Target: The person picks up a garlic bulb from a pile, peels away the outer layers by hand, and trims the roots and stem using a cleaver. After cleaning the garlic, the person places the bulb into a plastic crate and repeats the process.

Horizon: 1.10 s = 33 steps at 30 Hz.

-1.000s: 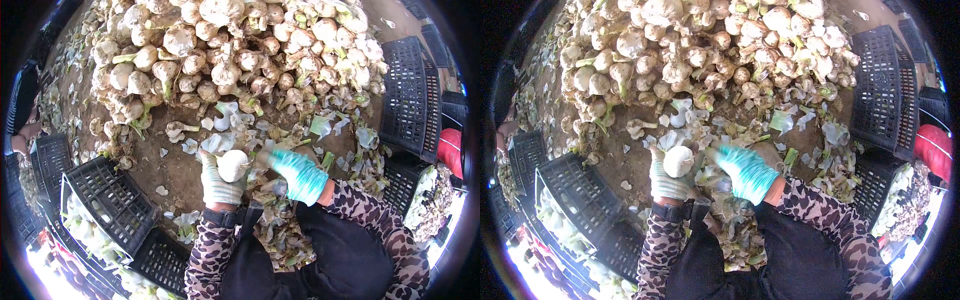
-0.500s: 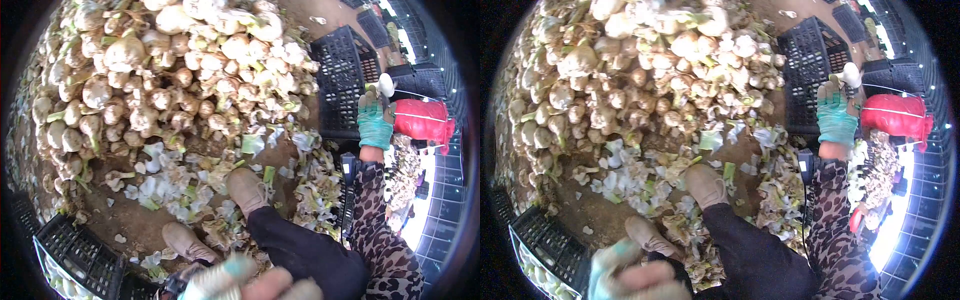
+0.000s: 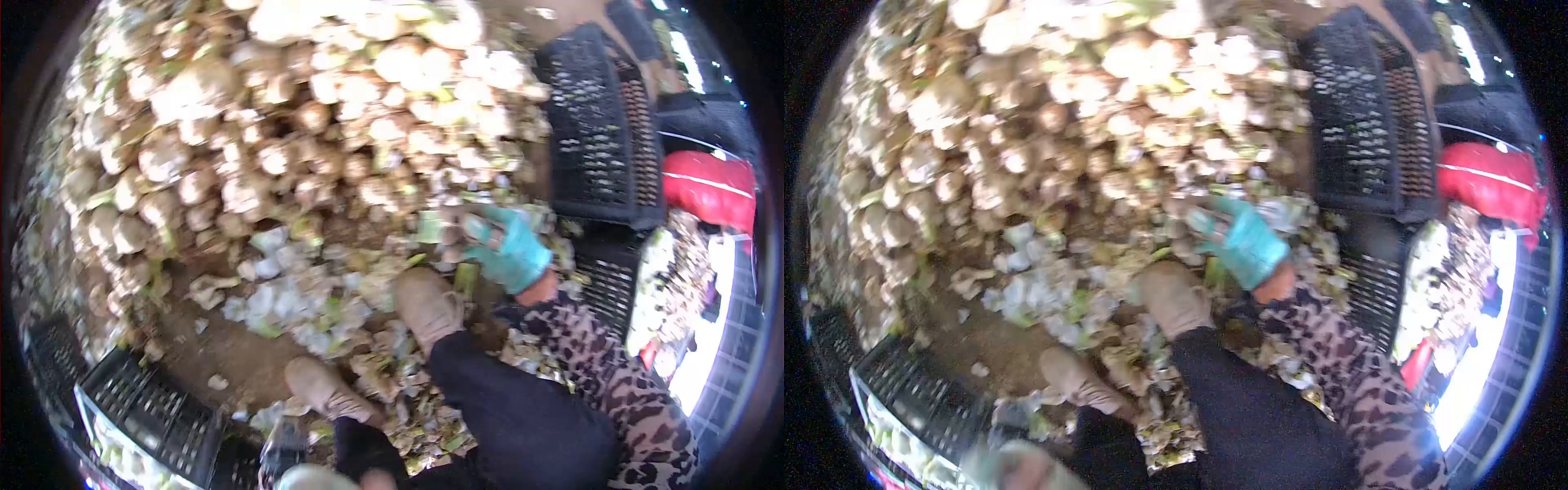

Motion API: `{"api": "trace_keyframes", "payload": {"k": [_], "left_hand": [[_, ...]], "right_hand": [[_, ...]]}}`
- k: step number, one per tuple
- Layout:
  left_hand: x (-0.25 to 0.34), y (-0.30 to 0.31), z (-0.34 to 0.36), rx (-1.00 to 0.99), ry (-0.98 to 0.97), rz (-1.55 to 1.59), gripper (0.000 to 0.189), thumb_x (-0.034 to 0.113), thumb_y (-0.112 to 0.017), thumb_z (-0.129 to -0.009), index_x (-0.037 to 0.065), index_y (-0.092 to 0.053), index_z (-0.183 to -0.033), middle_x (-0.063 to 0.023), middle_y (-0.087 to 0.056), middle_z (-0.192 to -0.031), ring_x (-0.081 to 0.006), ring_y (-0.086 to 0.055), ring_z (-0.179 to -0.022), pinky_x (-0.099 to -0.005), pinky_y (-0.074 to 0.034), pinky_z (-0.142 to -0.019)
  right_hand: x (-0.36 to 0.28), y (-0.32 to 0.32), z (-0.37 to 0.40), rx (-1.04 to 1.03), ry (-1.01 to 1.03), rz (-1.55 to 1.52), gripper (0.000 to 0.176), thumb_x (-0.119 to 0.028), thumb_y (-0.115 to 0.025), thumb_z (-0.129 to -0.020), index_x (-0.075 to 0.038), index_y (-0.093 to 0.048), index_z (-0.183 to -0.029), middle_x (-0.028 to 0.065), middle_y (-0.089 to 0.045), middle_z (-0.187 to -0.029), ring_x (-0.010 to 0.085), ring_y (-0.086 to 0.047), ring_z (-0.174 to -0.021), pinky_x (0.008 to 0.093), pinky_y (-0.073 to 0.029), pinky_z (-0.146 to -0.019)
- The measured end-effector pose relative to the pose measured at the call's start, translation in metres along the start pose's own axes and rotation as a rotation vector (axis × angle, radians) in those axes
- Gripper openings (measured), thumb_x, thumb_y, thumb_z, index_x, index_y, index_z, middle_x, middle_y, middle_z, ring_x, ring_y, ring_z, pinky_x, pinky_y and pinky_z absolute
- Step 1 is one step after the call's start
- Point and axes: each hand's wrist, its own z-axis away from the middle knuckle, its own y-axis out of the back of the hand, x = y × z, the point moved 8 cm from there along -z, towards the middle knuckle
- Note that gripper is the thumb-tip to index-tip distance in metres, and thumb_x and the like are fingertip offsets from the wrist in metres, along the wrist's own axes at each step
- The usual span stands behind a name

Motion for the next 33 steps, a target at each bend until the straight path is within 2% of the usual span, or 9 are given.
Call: {"api": "trace_keyframes", "payload": {"k": [3, 8, 12, 14, 19, 20, 23, 28, 33], "left_hand": [[0.105, -0.024, 0.032, 0.04, -0.59, 2.48, 0.036, -0.004, -0.055, -0.066, 0.0, -0.054, -0.102, -0.0194, -0.052, -0.106, -0.034, -0.051, -0.097, -0.0445, -0.038, -0.085], [0.286, -0.049, 0.079, -0.603, -0.675, 2.052, 0.065, -0.002, -0.056, -0.059, 0.012, -0.04, -0.121, -0.0221, -0.037, -0.124, -0.042, -0.041, -0.106, -0.047, -0.033, -0.091], [0.321, -0.035, 0.087, -0.295, -0.718, 2.059, 0.056, -0.001, -0.054, -0.063, 0.01, -0.042, -0.117, -0.0209, -0.042, -0.119, -0.0405, -0.043, -0.102, -0.0447, -0.04, -0.082], [0.344, -0.061, 0.089, -0.703, -0.353, 2.299, 0.057, 0.002, -0.059, -0.062, 0.006, -0.044, -0.117, -0.0232, -0.045, -0.115, -0.0389, -0.046, -0.104, -0.04, -0.039, -0.086], [0.312, -0.052, 0.094, -1.181, -0.222, 2.608, 0.045, 0.006, -0.064, -0.063, -0.005, -0.053, -0.104, -0.0112, -0.061, -0.091, -0.0168, -0.056, -0.083, -0.0274, -0.045, -0.074], [0.285, -0.04, 0.09, -1.274, -0.302, 2.666, 0.045, 0.005, -0.065, -0.063, -0.005, -0.052, -0.105, -0.0109, -0.06, -0.092, -0.015, -0.056, -0.082, -0.0262, -0.045, -0.073], [0.218, -0.002, 0.1, -1.744, -0.417, 2.879, 0.046, 0.004, -0.066, -0.065, -0.005, -0.051, -0.107, -0.0112, -0.058, -0.094, -0.0133, -0.054, -0.082, -0.0249, -0.045, -0.074], [0.156, 0.027, 0.083, -1.014, -0.503, 3.003, 0.044, 0.007, -0.069, -0.056, 0.0, -0.056, -0.097, -0.0127, -0.056, -0.086, -0.0226, -0.056, -0.075, -0.0283, -0.046, -0.069], [0.165, 0.034, 0.107, -1.424, -0.625, 3.104, 0.046, 0.004, -0.07, -0.056, -0.002, -0.056, -0.099, -0.012, -0.055, -0.089, -0.0195, -0.055, -0.078, -0.0275, -0.045, -0.071]], "right_hand": [[-0.045, -0.032, 0.007, -0.154, 0.028, 0.038, 0.033, -0.019, -0.057, -0.08, 0.006, -0.055, -0.102, 0.0097, -0.06, -0.076, 0.0173, -0.059, -0.063, 0.0268, -0.05, -0.057], [-0.047, -0.095, 0.017, -0.543, -0.193, -0.469, 0.025, -0.015, -0.053, -0.081, 0.004, -0.059, -0.096, 0.0067, -0.059, -0.069, 0.0121, -0.052, -0.052, 0.0225, -0.043, -0.049], [-0.063, -0.124, 0.02, -0.485, 0.02, 0.012, 0.027, -0.023, -0.059, -0.078, 0.002, -0.061, -0.087, 0.0063, -0.059, -0.061, 0.0136, -0.057, -0.056, 0.0243, -0.044, -0.051], [-0.066, -0.139, 0.021, -0.542, 0.065, 0.179, 0.021, -0.022, -0.059, -0.079, -0.003, -0.064, -0.087, 0.0047, -0.061, -0.063, 0.0123, -0.058, -0.062, 0.0249, -0.045, -0.059], [-0.092, -0.175, 0.03, -0.552, 0.261, 0.066, 0.03, -0.016, -0.059, -0.08, 0.0, -0.055, -0.105, 0.0111, -0.061, -0.094, 0.0124, -0.056, -0.081, 0.026, -0.045, -0.072], [-0.069, -0.186, 0.03, -0.661, 0.047, -0.166, 0.038, -0.013, -0.058, -0.08, 0.0, -0.048, -0.114, 0.0115, -0.059, -0.099, 0.012, -0.055, -0.084, 0.0242, -0.044, -0.072], [-0.066, -0.198, 0.03, -0.653, 0.133, -0.093, 0.027, -0.014, -0.056, -0.081, 0.001, -0.053, -0.103, 0.0127, -0.06, -0.088, 0.0122, -0.055, -0.074, 0.0286, -0.044, -0.062], [-0.066, -0.181, 0.035, -0.445, 0.145, 0.105, 0.022, -0.021, -0.058, -0.079, 0.0, -0.055, -0.074, 0.0162, -0.054, -0.059, 0.0233, -0.055, -0.057, 0.0346, -0.041, -0.052], [-0.073, -0.172, 0.043, -0.432, 0.347, 0.371, 0.019, -0.02, -0.057, -0.078, -0.001, -0.055, -0.074, 0.0193, -0.054, -0.061, 0.0336, -0.054, -0.058, 0.0385, -0.04, -0.051]]}}
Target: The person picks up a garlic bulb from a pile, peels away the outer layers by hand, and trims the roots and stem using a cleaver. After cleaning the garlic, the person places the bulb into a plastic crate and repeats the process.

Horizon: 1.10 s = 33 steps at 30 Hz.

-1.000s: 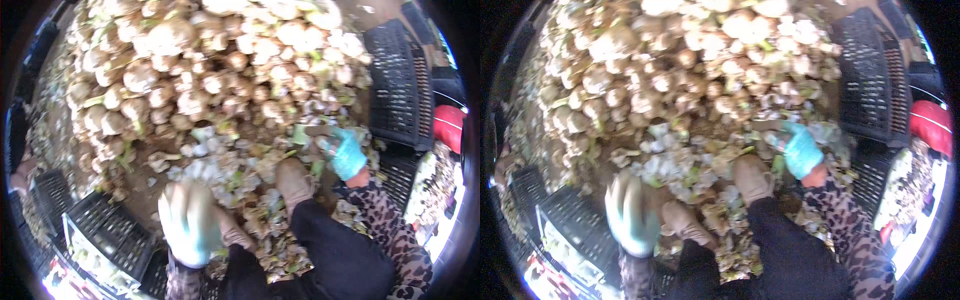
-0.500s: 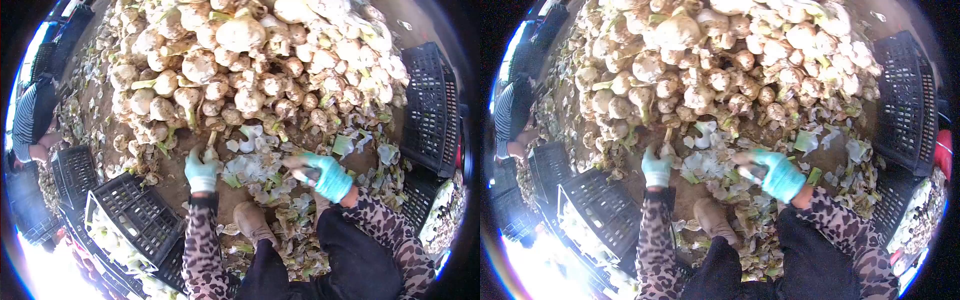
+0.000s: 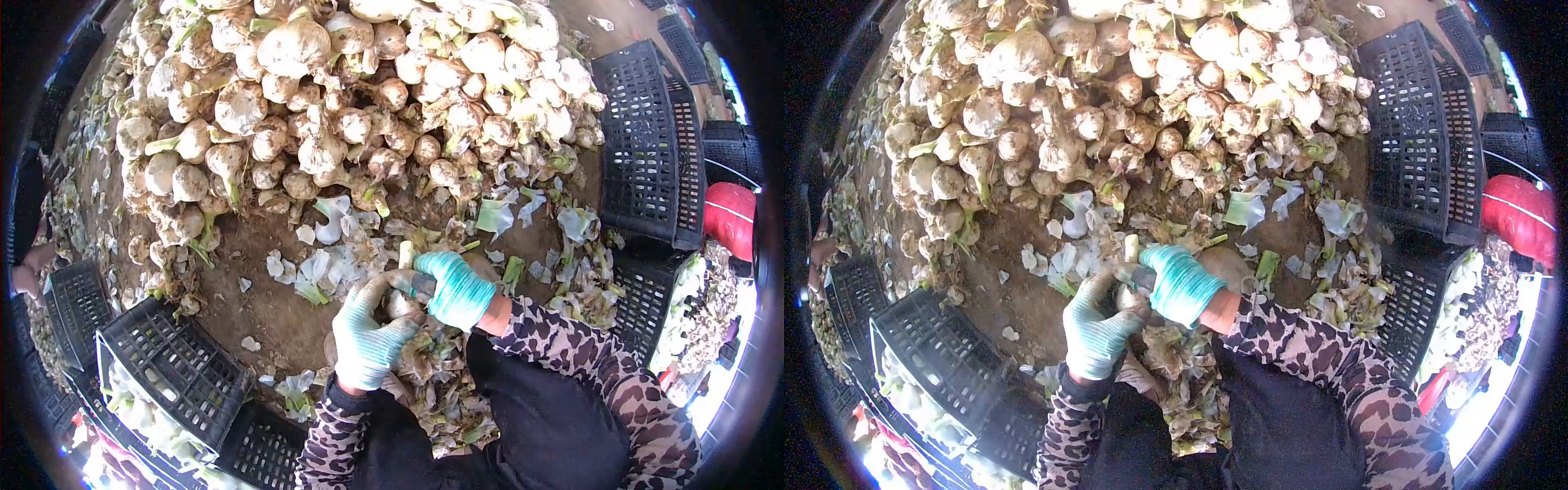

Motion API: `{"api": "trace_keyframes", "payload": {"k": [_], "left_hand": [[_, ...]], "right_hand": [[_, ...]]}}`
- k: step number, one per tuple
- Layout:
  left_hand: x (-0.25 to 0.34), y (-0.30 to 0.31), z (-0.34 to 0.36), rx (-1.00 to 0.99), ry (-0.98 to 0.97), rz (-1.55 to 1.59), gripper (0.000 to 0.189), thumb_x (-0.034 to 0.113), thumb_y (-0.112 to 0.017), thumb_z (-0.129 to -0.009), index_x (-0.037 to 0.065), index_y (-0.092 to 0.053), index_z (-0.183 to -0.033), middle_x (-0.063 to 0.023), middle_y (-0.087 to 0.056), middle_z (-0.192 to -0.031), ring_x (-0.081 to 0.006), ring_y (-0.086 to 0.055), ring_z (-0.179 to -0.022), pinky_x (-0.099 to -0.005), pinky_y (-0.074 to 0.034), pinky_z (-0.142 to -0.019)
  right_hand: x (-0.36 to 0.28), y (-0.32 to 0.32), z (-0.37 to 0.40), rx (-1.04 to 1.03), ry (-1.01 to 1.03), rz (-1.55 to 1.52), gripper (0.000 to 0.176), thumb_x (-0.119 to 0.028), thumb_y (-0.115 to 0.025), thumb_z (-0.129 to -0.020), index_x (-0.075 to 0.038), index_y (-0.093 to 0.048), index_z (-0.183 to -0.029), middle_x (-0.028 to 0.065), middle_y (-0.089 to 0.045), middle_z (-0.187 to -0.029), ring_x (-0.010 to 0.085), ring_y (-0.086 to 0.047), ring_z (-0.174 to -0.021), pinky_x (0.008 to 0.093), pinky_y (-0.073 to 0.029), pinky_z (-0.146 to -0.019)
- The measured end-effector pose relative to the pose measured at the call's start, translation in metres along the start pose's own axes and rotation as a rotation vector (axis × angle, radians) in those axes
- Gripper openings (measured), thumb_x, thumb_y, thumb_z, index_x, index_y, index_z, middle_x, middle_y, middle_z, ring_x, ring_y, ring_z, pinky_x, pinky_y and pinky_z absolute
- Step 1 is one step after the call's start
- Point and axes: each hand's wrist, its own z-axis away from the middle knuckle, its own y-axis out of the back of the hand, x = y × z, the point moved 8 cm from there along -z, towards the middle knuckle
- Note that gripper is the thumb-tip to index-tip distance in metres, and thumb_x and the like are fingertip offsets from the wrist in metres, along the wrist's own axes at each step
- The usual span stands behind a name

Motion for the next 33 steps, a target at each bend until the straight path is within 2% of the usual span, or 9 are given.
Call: {"api": "trace_keyframes", "payload": {"k": [8, 11, 16, 18, 23, 26, 28, 29, 33], "left_hand": [[-0.037, 0.011, 0.01, -0.156, 0.323, 0.554, 0.062, 0.009, -0.076, -0.057, -0.009, -0.048, -0.109, -0.0165, -0.057, -0.095, -0.0173, -0.057, -0.077, -0.0278, -0.047, -0.071], [-0.039, -0.01, 0.017, -0.336, 0.477, 1.344, 0.066, 0.018, -0.071, -0.065, -0.009, -0.039, -0.116, -0.0191, -0.055, -0.097, -0.0214, -0.057, -0.068, -0.0267, -0.048, -0.052], [-0.021, -0.004, 0.008, -0.076, 0.024, 0.666, 0.079, 0.024, -0.074, -0.065, -0.003, -0.03, -0.124, -0.0121, -0.048, -0.107, -0.0187, -0.054, -0.089, -0.0266, -0.045, -0.077], [-0.032, 0.009, 0.009, 0.128, 0.059, 0.399, 0.072, 0.027, -0.07, -0.07, -0.003, -0.031, -0.123, -0.0113, -0.051, -0.101, -0.0183, -0.056, -0.082, -0.0255, -0.047, -0.071], [-0.032, -0.013, 0.008, -0.173, 0.354, 1.189, 0.05, 0.038, -0.046, -0.086, -0.002, -0.04, -0.116, -0.009, -0.055, -0.09, -0.0153, -0.056, -0.067, -0.0241, -0.046, -0.05], [-0.037, 0.003, 0.008, 0.111, 0.332, 0.756, 0.046, 0.034, -0.055, -0.082, 0.004, -0.045, -0.115, -0.0055, -0.056, -0.091, -0.0145, -0.055, -0.067, -0.0247, -0.045, -0.053], [-0.011, 0.013, 0.005, 0.115, 0.0, 0.216, 0.044, 0.027, -0.06, -0.079, 0.003, -0.046, -0.113, -0.0063, -0.055, -0.093, -0.0164, -0.055, -0.079, -0.0263, -0.046, -0.068], [-0.018, 0.013, 0.005, 0.07, 0.018, 0.126, 0.047, 0.024, -0.064, -0.076, 0.001, -0.045, -0.113, -0.0087, -0.054, -0.098, -0.0185, -0.053, -0.09, -0.0295, -0.044, -0.079], [-0.031, -0.002, 0.005, -0.009, 0.184, 0.919, 0.042, 0.02, -0.065, -0.074, -0.001, -0.047, -0.106, -0.0097, -0.054, -0.096, -0.0174, -0.054, -0.085, -0.0281, -0.044, -0.077]], "right_hand": [[-0.009, -0.011, 0.017, -0.124, 0.232, 0.097, 0.017, -0.017, -0.059, -0.072, -0.002, -0.054, -0.079, 0.0157, -0.054, -0.065, 0.0347, -0.054, -0.064, 0.0404, -0.042, -0.056], [-0.035, 0.004, 0.02, -0.033, 0.291, -0.079, 0.022, -0.002, -0.057, -0.07, -0.001, -0.055, -0.092, 0.015, -0.057, -0.078, 0.0304, -0.057, -0.071, 0.0331, -0.045, -0.061], [-0.029, 0.016, 0.009, 0.194, 0.335, -0.088, 0.019, -0.002, -0.058, -0.071, 0.0, -0.055, -0.09, 0.0156, -0.057, -0.078, 0.0307, -0.056, -0.071, 0.0324, -0.044, -0.059], [-0.022, 0.004, 0.011, 0.106, 0.187, -0.128, 0.02, -0.005, -0.059, -0.07, 0.0, -0.055, -0.089, 0.0162, -0.056, -0.077, 0.0319, -0.056, -0.07, 0.0338, -0.045, -0.061], [-0.034, 0.003, 0.015, 0.009, 0.22, -0.362, 0.019, -0.008, -0.06, -0.07, -0.001, -0.055, -0.087, 0.0143, -0.056, -0.078, 0.0327, -0.055, -0.069, 0.036, -0.044, -0.06], [-0.03, 0.003, 0.019, -0.024, 0.183, -0.281, 0.02, -0.006, -0.058, -0.07, -0.002, -0.054, -0.089, 0.0131, -0.056, -0.078, 0.0316, -0.055, -0.07, 0.0349, -0.044, -0.06], [-0.031, -0.006, 0.026, -0.154, 0.027, -0.324, 0.017, -0.003, -0.055, -0.072, -0.002, -0.054, -0.089, 0.0092, -0.056, -0.075, 0.0227, -0.056, -0.065, 0.0304, -0.043, -0.055], [-0.026, -0.011, 0.029, -0.066, 0.275, -0.3, 0.032, 0.001, -0.048, -0.076, -0.002, -0.052, -0.108, 0.0045, -0.055, -0.072, 0.0123, -0.048, -0.057, 0.0245, -0.04, -0.05], [0.02, 0.002, 0.024, -0.009, -0.153, -0.302, 0.024, -0.002, -0.051, -0.073, 0.0, -0.057, -0.096, 0.0097, -0.057, -0.07, 0.0171, -0.054, -0.061, 0.028, -0.043, -0.054]]}}
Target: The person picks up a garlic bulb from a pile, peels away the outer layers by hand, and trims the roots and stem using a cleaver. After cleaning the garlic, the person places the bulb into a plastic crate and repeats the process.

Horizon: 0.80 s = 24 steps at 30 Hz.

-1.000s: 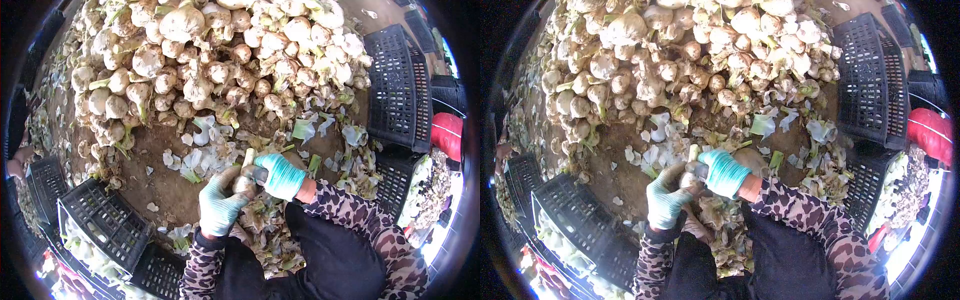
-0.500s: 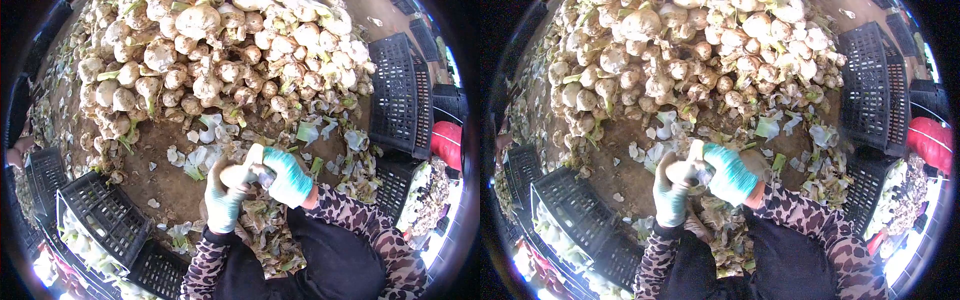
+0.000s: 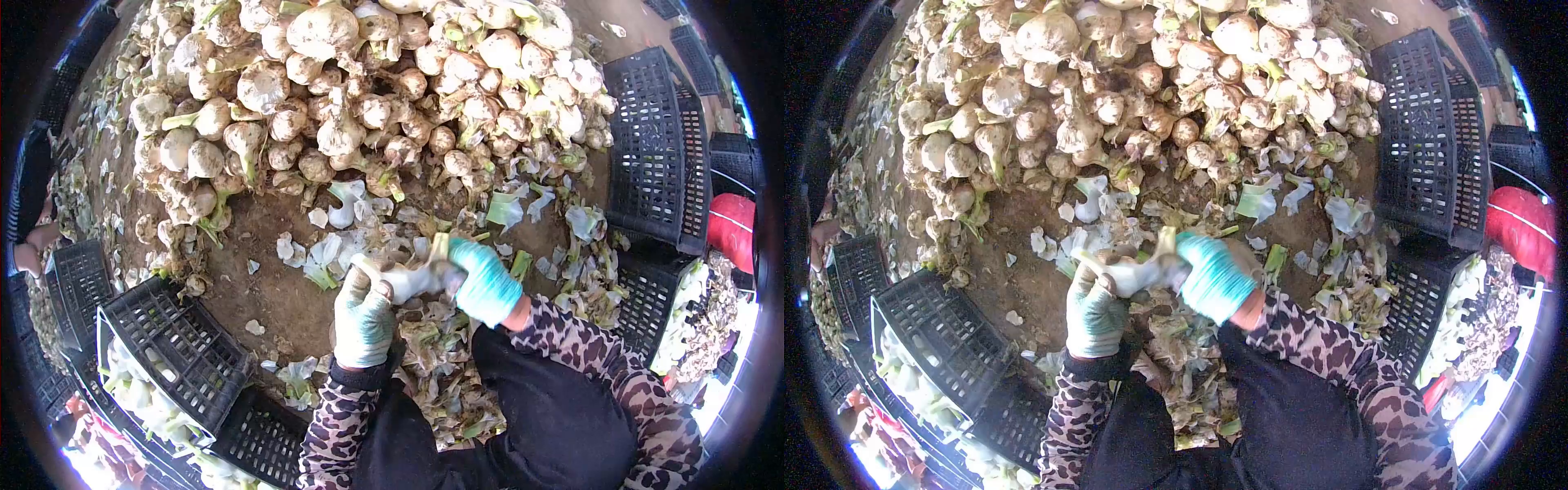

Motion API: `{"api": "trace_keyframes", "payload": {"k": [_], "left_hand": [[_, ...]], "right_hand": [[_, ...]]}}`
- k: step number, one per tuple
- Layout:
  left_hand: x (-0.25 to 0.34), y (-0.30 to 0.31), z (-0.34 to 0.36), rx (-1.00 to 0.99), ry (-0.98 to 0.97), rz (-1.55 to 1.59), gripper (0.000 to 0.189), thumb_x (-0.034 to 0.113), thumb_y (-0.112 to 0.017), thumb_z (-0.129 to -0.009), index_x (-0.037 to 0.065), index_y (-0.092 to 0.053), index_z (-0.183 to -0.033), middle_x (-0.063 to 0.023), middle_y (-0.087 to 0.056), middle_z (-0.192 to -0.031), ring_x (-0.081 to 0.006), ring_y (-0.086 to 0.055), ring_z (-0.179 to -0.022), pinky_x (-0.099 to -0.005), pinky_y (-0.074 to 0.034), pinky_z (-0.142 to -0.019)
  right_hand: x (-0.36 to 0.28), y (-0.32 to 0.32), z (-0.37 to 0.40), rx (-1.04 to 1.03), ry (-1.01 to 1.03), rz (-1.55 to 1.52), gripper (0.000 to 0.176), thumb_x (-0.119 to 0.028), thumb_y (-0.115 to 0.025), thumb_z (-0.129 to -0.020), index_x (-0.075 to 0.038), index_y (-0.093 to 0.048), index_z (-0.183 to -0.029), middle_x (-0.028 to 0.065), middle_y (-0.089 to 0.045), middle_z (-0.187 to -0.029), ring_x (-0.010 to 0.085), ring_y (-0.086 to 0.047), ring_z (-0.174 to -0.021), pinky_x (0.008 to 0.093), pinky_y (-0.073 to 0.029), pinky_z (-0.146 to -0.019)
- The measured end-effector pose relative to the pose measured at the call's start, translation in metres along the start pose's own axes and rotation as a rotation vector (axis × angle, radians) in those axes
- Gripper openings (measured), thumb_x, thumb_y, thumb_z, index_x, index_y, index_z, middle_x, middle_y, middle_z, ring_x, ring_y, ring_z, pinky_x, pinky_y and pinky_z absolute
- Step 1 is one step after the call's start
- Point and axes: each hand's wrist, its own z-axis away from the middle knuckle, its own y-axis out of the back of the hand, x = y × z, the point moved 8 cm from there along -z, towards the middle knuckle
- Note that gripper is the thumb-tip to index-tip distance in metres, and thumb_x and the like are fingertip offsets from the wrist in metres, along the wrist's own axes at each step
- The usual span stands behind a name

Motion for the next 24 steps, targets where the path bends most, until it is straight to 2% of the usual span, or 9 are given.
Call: {"api": "trace_keyframes", "payload": {"k": [3, 5, 7, 9, 12, 17, 19, 23, 24], "left_hand": [[-0.016, -0.005, 0.003, -0.02, 0.09, 0.082, 0.039, 0.022, -0.062, -0.077, -0.001, -0.049, -0.105, -0.0127, -0.054, -0.099, -0.0181, -0.054, -0.085, -0.0285, -0.044, -0.075], [-0.016, -0.003, 0.005, -0.045, 0.08, 0.033, 0.039, 0.024, -0.06, -0.079, -0.001, -0.049, -0.106, -0.015, -0.053, -0.103, -0.0189, -0.055, -0.084, -0.0293, -0.044, -0.073], [-0.005, -0.004, 0.005, -0.055, 0.004, 0.114, 0.041, 0.028, -0.058, -0.08, -0.003, -0.048, -0.107, -0.0169, -0.053, -0.106, -0.0204, -0.055, -0.086, -0.0301, -0.045, -0.074], [0.001, -0.003, 0.003, -0.105, 0.011, 0.13, 0.048, 0.028, -0.057, -0.081, -0.005, -0.043, -0.113, -0.0177, -0.053, -0.107, -0.0232, -0.056, -0.09, -0.0318, -0.045, -0.077], [-0.002, -0.001, 0.001, -0.139, 0.06, 0.161, 0.059, 0.025, -0.055, -0.082, -0.008, -0.03, -0.123, -0.0174, -0.055, -0.102, -0.0248, -0.056, -0.091, -0.033, -0.044, -0.08], [-0.013, -0.006, 0.002, -0.143, 0.174, 0.109, 0.075, 0.022, -0.07, -0.069, -0.005, -0.028, -0.125, -0.0163, -0.051, -0.107, -0.0242, -0.056, -0.092, -0.034, -0.046, -0.081], [-0.006, 0.0, -0.001, -0.121, 0.016, -0.066, 0.073, 0.02, -0.071, -0.068, -0.003, -0.031, -0.124, -0.0158, -0.051, -0.108, -0.023, -0.056, -0.089, -0.033, -0.046, -0.08], [-0.009, 0.018, -0.001, 0.023, 0.077, -0.043, 0.053, 0.016, -0.066, -0.073, -0.002, -0.041, -0.116, -0.0124, -0.055, -0.102, -0.0227, -0.057, -0.087, -0.0343, -0.046, -0.08], [-0.006, 0.011, -0.001, -0.042, 0.064, -0.031, 0.039, 0.012, -0.057, -0.08, -0.004, -0.045, -0.114, -0.0128, -0.055, -0.102, -0.0204, -0.056, -0.09, -0.0324, -0.046, -0.079]], "right_hand": [[0.057, 0.015, -0.008, 0.25, 0.094, -0.38, 0.016, -0.006, -0.055, -0.07, 0.001, -0.058, -0.084, 0.0172, -0.057, -0.071, 0.0309, -0.056, -0.065, 0.0366, -0.043, -0.058], [0.052, 0.027, -0.014, 0.271, 0.248, 0.735, 0.014, -0.002, -0.055, -0.069, -0.003, -0.056, -0.083, 0.0071, -0.056, -0.068, 0.0193, -0.056, -0.066, 0.0313, -0.044, -0.055], [0.065, 0.045, -0.018, 0.194, -0.192, 0.365, 0.026, -0.006, -0.06, -0.065, -0.001, -0.057, -0.091, 0.0141, -0.058, -0.075, 0.0323, -0.056, -0.068, 0.039, -0.045, -0.06], [0.017, 0.043, -0.005, 0.316, 0.387, 0.631, 0.029, -0.004, -0.058, -0.07, -0.003, -0.057, -0.099, 0.0105, -0.06, -0.082, 0.0261, -0.057, -0.066, 0.0355, -0.045, -0.06], [-0.04, 0.03, 0.006, 0.051, 0.469, 0.417, 0.046, -0.008, -0.058, -0.074, -0.002, -0.047, -0.117, 0.0139, -0.058, -0.102, 0.0251, -0.057, -0.092, 0.0307, -0.043, -0.081], [-0.021, -0.004, -0.007, -0.286, -0.112, -0.171, 0.02, -0.011, -0.057, -0.079, 0.0, -0.058, -0.096, 0.0057, -0.061, -0.076, 0.0121, -0.053, -0.067, 0.0278, -0.043, -0.063], [-0.027, -0.014, -0.007, -0.289, 0.2, -0.051, 0.023, -0.012, -0.061, -0.076, 0.0, -0.058, -0.095, 0.0056, -0.061, -0.076, 0.0118, -0.054, -0.066, 0.0285, -0.044, -0.061], [-0.011, -0.01, -0.006, -0.163, -0.017, 0.135, 0.016, -0.005, -0.06, -0.075, 0.001, -0.059, -0.09, 0.0074, -0.063, -0.079, 0.0126, -0.057, -0.075, 0.0274, -0.045, -0.069], [-0.003, -0.014, -0.002, -0.19, -0.15, -0.193, 0.024, -0.018, -0.062, -0.079, 0.0, -0.061, -0.094, 0.0034, -0.063, -0.08, 0.0076, -0.056, -0.07, 0.0219, -0.045, -0.066]]}}
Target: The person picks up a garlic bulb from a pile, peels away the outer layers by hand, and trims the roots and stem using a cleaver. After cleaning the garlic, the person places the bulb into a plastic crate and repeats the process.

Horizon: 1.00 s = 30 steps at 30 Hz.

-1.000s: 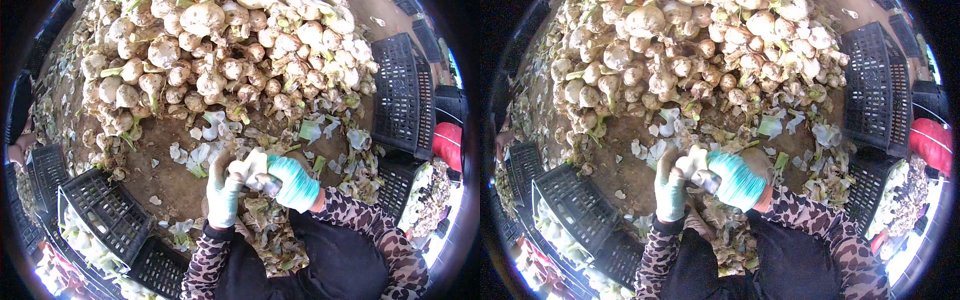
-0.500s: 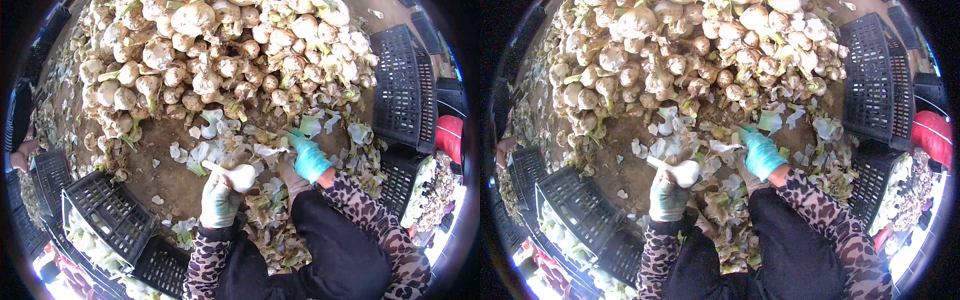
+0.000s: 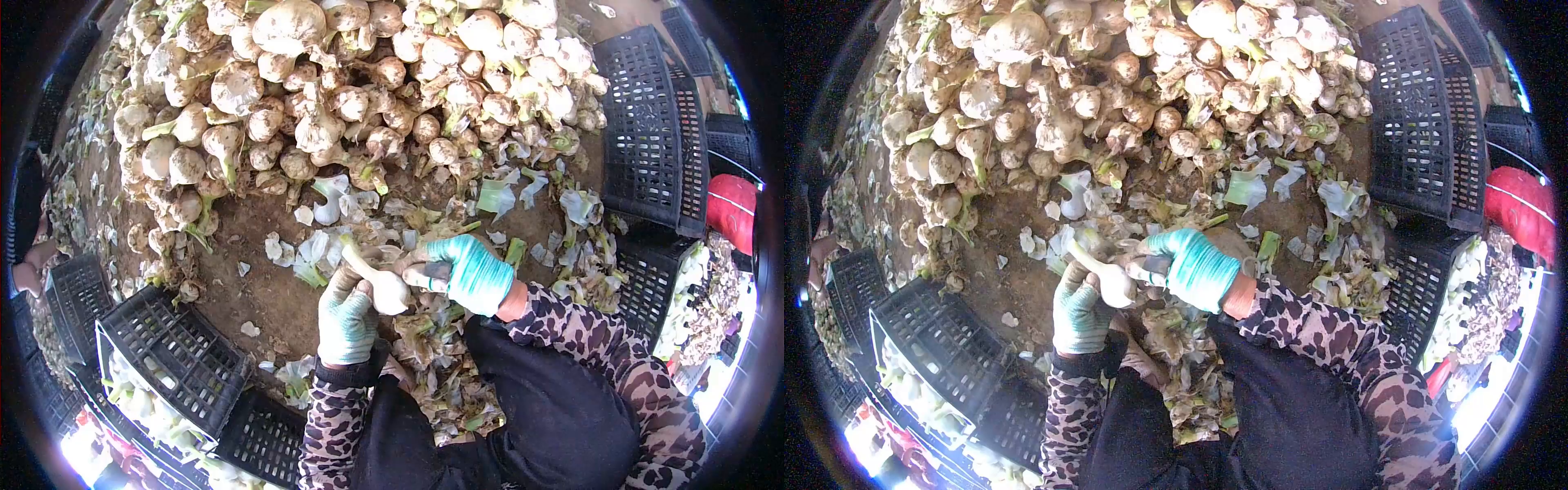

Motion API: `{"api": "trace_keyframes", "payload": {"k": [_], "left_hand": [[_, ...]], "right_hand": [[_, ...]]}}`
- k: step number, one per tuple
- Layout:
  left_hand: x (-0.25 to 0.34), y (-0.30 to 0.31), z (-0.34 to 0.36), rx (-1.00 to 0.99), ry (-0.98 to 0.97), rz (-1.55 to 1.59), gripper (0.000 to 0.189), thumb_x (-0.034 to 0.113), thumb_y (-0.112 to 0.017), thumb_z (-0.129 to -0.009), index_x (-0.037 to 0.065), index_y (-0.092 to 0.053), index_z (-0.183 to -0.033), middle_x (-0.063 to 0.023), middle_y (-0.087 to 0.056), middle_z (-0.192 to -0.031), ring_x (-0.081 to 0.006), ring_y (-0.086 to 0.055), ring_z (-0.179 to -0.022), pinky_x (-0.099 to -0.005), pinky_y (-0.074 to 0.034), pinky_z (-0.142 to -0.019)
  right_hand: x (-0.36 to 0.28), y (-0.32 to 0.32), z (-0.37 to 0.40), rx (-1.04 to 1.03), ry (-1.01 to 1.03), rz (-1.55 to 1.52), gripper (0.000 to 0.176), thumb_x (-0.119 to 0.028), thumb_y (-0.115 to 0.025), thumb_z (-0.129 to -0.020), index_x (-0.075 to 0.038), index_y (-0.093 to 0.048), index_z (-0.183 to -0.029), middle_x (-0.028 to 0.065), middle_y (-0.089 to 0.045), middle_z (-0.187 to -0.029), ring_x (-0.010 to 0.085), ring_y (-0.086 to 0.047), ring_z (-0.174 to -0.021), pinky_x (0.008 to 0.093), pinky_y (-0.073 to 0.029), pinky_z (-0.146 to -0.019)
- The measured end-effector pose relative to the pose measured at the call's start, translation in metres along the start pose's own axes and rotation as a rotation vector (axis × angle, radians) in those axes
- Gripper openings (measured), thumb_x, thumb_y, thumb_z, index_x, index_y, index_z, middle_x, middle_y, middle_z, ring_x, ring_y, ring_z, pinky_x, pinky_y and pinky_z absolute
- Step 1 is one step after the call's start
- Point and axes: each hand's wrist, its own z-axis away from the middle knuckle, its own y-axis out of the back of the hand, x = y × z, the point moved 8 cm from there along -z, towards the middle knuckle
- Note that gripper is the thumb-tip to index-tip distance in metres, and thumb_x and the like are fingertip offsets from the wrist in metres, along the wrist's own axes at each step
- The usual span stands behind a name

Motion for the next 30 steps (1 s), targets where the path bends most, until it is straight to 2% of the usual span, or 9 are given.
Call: {"api": "trace_keyframes", "payload": {"k": [3, 5, 7, 9, 13, 15, 18, 21, 30], "left_hand": [[-0.007, 0.004, 0.002, 0.082, 0.031, 0.095, 0.035, 0.009, -0.053, -0.081, -0.004, -0.045, -0.113, -0.0128, -0.056, -0.101, -0.0212, -0.056, -0.09, -0.0326, -0.046, -0.08], [-0.007, 0.001, 0.001, 0.09, 0.029, 0.088, 0.033, 0.008, -0.052, -0.082, -0.003, -0.045, -0.112, -0.0121, -0.056, -0.1, -0.0211, -0.056, -0.089, -0.0331, -0.046, -0.079], [-0.007, 0.002, 0.002, 0.099, 0.027, 0.08, 0.031, 0.007, -0.051, -0.082, -0.003, -0.045, -0.111, -0.0114, -0.056, -0.099, -0.0211, -0.057, -0.087, -0.0336, -0.047, -0.078], [-0.009, 0.007, 0.002, 0.119, 0.01, 0.012, 0.03, 0.007, -0.052, -0.082, -0.003, -0.045, -0.11, -0.0112, -0.055, -0.1, -0.0201, -0.056, -0.087, -0.0323, -0.047, -0.077], [-0.011, 0.014, 0.003, 0.163, 0.014, -0.135, 0.026, 0.004, -0.053, -0.081, -0.002, -0.048, -0.106, -0.0106, -0.057, -0.094, -0.0193, -0.057, -0.083, -0.0306, -0.047, -0.075], [-0.012, 0.013, 0.003, 0.162, 0.015, -0.11, 0.025, 0.005, -0.053, -0.081, -0.002, -0.049, -0.105, -0.0105, -0.058, -0.092, -0.0194, -0.057, -0.082, -0.0306, -0.048, -0.074], [-0.016, 0.019, 0.003, 0.16, 0.005, -0.114, 0.024, 0.006, -0.053, -0.082, -0.002, -0.049, -0.104, -0.0104, -0.058, -0.092, -0.0196, -0.058, -0.082, -0.0309, -0.048, -0.074], [-0.016, 0.017, 0.003, 0.164, -0.011, -0.064, 0.024, 0.008, -0.054, -0.082, -0.002, -0.049, -0.103, -0.0098, -0.058, -0.09, -0.0188, -0.058, -0.08, -0.0302, -0.048, -0.072], [0.004, -0.008, 0.002, 0.211, -0.141, -0.073, 0.021, 0.012, -0.059, -0.079, 0.004, -0.042, -0.088, -0.0065, -0.055, -0.071, -0.0109, -0.05, -0.059, -0.0206, -0.042, -0.055]], "right_hand": [[0.009, 0.0, 0.003, 0.072, -0.135, -0.396, 0.013, 0.0, -0.051, -0.08, 0.002, -0.058, -0.09, 0.0056, -0.061, -0.079, 0.0105, -0.054, -0.073, 0.0253, -0.045, -0.063], [0.004, 0.002, -0.001, 0.08, 0.055, -0.052, 0.014, 0.002, -0.048, -0.08, 0.005, -0.056, -0.091, 0.0067, -0.06, -0.082, 0.0103, -0.053, -0.071, 0.0244, -0.046, -0.061], [-0.009, -0.01, 0.0, -0.065, 0.196, 0.128, 0.027, -0.021, -0.058, -0.082, 0.0, -0.057, -0.1, 0.0003, -0.06, -0.082, 0.0049, -0.052, -0.066, 0.0193, -0.043, -0.057], [0.012, -0.021, 0.004, -0.065, -0.113, -0.246, 0.032, -0.019, -0.057, -0.083, 0.001, -0.053, -0.108, 0.0016, -0.06, -0.083, 0.0048, -0.052, -0.07, 0.0195, -0.043, -0.058], [0.005, -0.017, 0.001, -0.007, 0.178, 0.366, 0.033, -0.016, -0.057, -0.082, 0.003, -0.052, -0.109, 0.0039, -0.062, -0.079, 0.0037, -0.051, -0.072, 0.0204, -0.043, -0.059], [-0.002, -0.014, 0.003, 0.036, 0.31, 0.297, 0.014, -0.007, -0.058, -0.072, -0.001, -0.057, -0.085, 0.0172, -0.056, -0.067, 0.027, -0.056, -0.06, 0.033, -0.042, -0.054], [-0.009, -0.01, 0.005, 0.033, 0.339, 0.427, 0.015, -0.008, -0.057, -0.073, -0.001, -0.058, -0.086, 0.0173, -0.055, -0.064, 0.0302, -0.055, -0.059, 0.0344, -0.042, -0.053], [-0.001, -0.011, 0.003, -0.021, 0.139, 0.429, 0.026, -0.018, -0.056, -0.082, -0.001, -0.058, -0.101, 0.0103, -0.061, -0.074, 0.0114, -0.056, -0.064, 0.0252, -0.045, -0.058], [-0.022, 0.001, 0.016, 0.178, 0.269, 0.412, 0.03, -0.024, -0.065, -0.074, -0.001, -0.058, -0.092, 0.0107, -0.059, -0.069, 0.0198, -0.058, -0.061, 0.03, -0.044, -0.053]]}}
